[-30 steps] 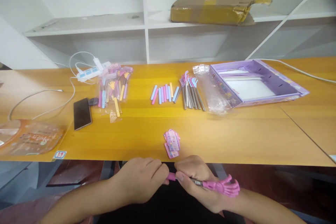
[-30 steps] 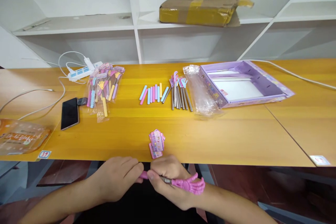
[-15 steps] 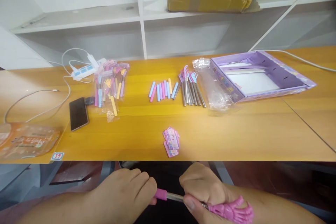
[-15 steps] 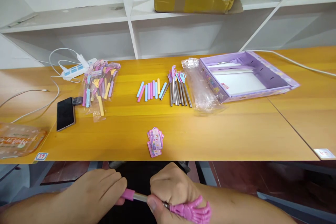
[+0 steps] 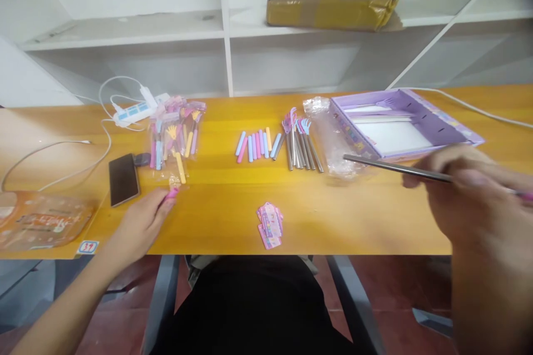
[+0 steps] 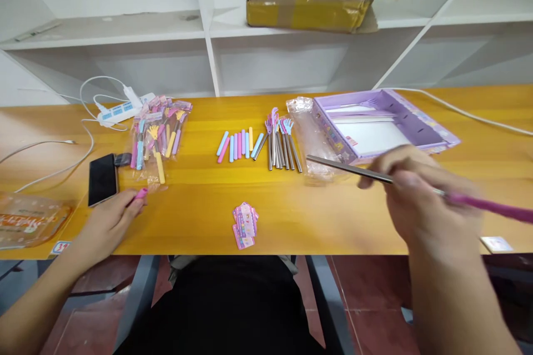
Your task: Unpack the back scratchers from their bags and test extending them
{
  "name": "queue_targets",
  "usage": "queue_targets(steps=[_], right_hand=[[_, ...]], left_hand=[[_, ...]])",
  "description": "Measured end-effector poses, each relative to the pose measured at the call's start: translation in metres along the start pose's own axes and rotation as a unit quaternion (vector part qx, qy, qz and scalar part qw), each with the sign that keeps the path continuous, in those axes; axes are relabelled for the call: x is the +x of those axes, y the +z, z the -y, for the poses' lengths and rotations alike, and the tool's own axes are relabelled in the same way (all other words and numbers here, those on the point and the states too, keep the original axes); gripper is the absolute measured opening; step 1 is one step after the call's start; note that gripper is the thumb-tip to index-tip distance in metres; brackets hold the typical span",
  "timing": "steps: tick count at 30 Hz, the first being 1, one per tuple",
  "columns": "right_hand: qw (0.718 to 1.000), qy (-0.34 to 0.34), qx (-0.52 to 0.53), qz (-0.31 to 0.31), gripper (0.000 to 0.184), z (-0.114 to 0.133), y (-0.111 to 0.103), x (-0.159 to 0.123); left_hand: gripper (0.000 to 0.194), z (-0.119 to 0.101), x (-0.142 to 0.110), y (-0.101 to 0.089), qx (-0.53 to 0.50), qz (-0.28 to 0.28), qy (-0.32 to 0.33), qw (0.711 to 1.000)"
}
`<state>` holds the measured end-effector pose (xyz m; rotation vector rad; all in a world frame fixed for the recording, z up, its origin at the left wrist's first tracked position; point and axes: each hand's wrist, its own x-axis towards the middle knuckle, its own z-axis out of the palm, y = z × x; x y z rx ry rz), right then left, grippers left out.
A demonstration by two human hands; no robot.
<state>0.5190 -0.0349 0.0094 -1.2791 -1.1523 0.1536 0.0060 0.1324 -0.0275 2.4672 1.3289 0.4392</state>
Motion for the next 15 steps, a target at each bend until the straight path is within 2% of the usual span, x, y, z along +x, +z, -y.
queue_targets(steps=[3, 5, 8, 10, 15], right_hand=[[0.996, -0.020, -0.019, 0.083, 0.052, -0.027, 0.028, 0.035], [0.993, 0.021, -0.037, 0.108, 0.052, -0.051, 0.053, 0.055], [0.984, 0.101, -0.067, 0.132, 0.048, -0.092, 0.089, 0.080], [0.975, 0.121, -0.125, 0.140, 0.040, -0.118, 0.108, 0.091], [0.955, 0.124, -0.218, 0.160, 0.033, -0.158, 0.129, 0.096]], left_hand=[[0.046, -0.016, 0.049, 0.010, -0.019, -0.001, 0.072, 0.997], [0.047, -0.026, 0.085, 0.018, -0.026, 0.006, 0.092, 0.995], [0.047, -0.033, 0.136, 0.034, -0.041, 0.038, 0.045, 0.997], [0.045, -0.034, 0.165, 0.048, -0.055, 0.045, 0.005, 0.997], [0.012, -0.033, 0.214, 0.086, -0.079, 0.023, -0.058, 0.995]])
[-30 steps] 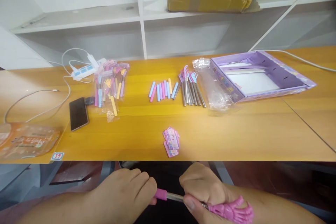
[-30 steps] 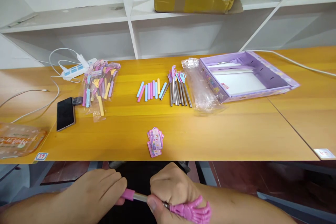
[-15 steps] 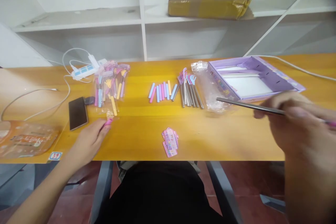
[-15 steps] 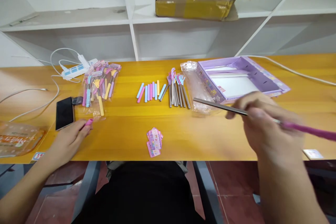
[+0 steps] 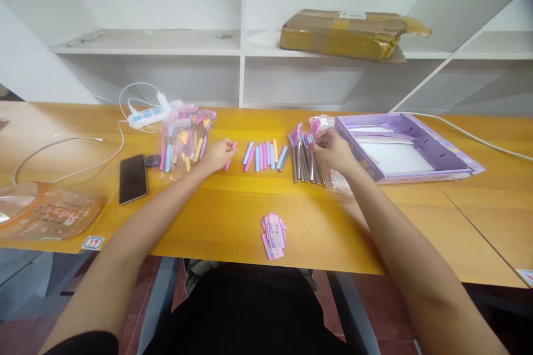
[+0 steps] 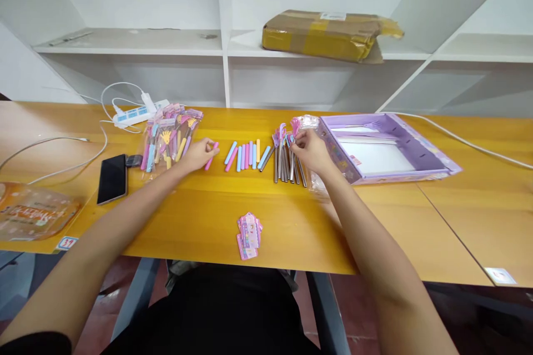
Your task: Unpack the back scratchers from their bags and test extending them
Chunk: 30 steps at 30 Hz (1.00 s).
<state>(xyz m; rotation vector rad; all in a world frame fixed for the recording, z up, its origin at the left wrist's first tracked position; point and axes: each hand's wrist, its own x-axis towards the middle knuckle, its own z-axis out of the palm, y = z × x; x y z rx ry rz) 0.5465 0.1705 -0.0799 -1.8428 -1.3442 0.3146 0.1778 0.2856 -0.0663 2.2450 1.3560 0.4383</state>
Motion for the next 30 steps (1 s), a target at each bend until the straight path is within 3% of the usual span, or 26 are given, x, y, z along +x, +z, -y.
queue_targets(steps=[6, 11, 25, 30], right_hand=[[0.999, -0.007, -0.035, 0.014, 0.032, -0.013, 0.016, -0.004], [0.998, -0.012, -0.056, 0.009, 0.033, -0.022, 0.021, -0.003], [0.992, -0.045, -0.118, 0.000, 0.022, -0.027, 0.028, -0.008], [0.988, -0.074, -0.134, -0.032, 0.013, -0.018, 0.017, -0.008]], left_hand=[[0.033, 0.004, 0.012, 0.038, -0.013, -0.063, -0.003, 0.998], [0.031, 0.012, 0.000, 0.053, -0.013, -0.104, 0.029, 0.994], [0.030, 0.011, -0.008, 0.055, -0.001, -0.097, 0.057, 0.994], [0.031, 0.010, -0.005, 0.053, 0.003, -0.088, 0.045, 0.995]])
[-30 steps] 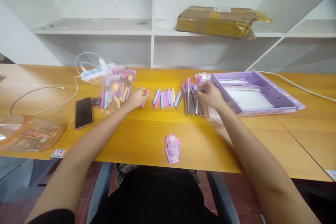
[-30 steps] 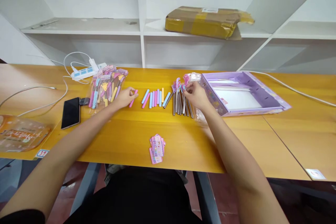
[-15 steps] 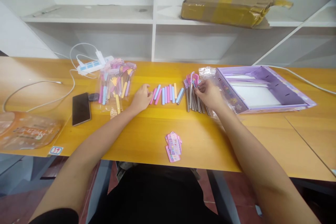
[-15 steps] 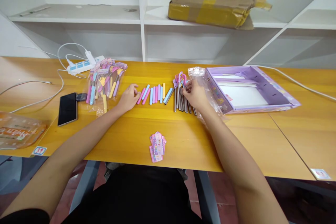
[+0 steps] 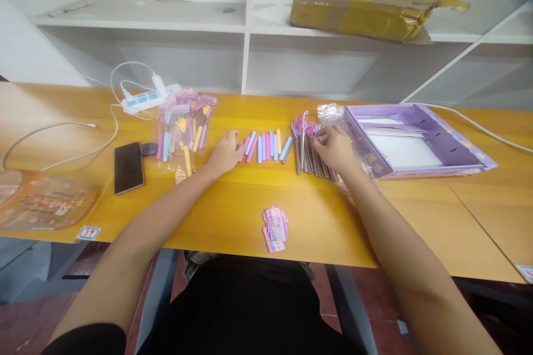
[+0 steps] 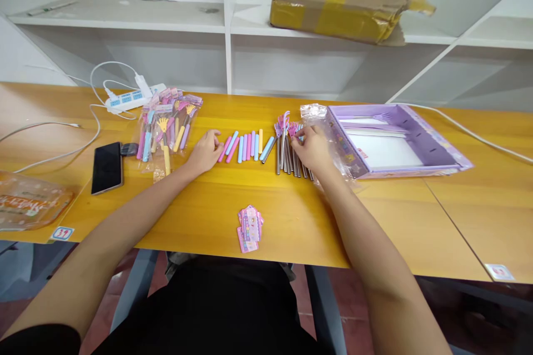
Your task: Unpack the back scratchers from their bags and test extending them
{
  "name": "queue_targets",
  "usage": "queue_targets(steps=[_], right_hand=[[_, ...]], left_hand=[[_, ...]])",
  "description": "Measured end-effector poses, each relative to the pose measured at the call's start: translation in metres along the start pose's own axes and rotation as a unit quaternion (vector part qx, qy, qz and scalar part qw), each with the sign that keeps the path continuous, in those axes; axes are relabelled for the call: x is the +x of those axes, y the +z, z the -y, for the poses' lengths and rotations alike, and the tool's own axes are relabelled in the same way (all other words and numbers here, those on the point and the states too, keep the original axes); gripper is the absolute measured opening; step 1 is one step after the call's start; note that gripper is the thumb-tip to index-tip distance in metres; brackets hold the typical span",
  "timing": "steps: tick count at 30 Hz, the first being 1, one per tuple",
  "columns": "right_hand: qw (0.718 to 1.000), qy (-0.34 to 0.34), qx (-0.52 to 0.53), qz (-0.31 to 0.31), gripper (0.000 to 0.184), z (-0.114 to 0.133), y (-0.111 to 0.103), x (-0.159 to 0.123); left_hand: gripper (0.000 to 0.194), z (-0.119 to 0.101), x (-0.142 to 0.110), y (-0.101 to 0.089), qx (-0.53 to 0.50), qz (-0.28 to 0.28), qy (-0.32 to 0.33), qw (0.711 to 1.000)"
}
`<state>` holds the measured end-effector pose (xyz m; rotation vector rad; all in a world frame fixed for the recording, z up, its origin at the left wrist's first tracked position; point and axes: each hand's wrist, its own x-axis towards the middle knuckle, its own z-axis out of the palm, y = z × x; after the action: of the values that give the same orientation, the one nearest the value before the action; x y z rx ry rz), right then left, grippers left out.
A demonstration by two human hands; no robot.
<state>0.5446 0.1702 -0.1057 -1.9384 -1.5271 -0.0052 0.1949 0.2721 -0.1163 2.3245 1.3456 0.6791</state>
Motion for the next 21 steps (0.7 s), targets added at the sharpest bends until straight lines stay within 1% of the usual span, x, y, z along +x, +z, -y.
queue_targets(steps=[3, 6, 9, 12, 14, 16, 19, 21], right_hand=[[1.000, 0.006, 0.006, -0.030, 0.009, 0.008, -0.020, 0.004], [0.999, 0.024, 0.025, -0.033, 0.009, 0.023, -0.049, 0.000], [0.998, 0.022, 0.044, -0.026, 0.012, 0.039, -0.080, -0.020], [0.996, 0.011, 0.086, 0.000, 0.019, 0.052, -0.102, -0.055], [0.992, 0.007, 0.126, 0.015, 0.025, 0.055, -0.107, -0.081], [0.985, 0.009, 0.168, 0.026, 0.031, 0.056, -0.104, -0.104], [0.975, 0.013, 0.216, 0.046, 0.036, 0.057, -0.092, -0.129], [0.971, 0.017, 0.230, 0.055, 0.037, 0.060, -0.084, -0.139]], left_hand=[[0.031, 0.000, 0.006, -0.004, 0.005, 0.007, -0.014, 1.000], [0.029, 0.002, 0.010, -0.019, 0.020, 0.021, -0.013, 0.999], [0.026, 0.011, 0.007, -0.048, 0.047, 0.030, 0.011, 0.998], [0.029, 0.028, 0.003, -0.082, 0.114, 0.007, 0.019, 0.993], [0.033, 0.041, 0.002, -0.099, 0.187, -0.017, -0.001, 0.982], [0.036, 0.052, 0.003, -0.107, 0.244, -0.018, -0.027, 0.969], [0.043, 0.057, 0.008, -0.105, 0.262, 0.000, -0.040, 0.964], [0.047, 0.056, 0.015, -0.101, 0.246, -0.017, -0.029, 0.969]])
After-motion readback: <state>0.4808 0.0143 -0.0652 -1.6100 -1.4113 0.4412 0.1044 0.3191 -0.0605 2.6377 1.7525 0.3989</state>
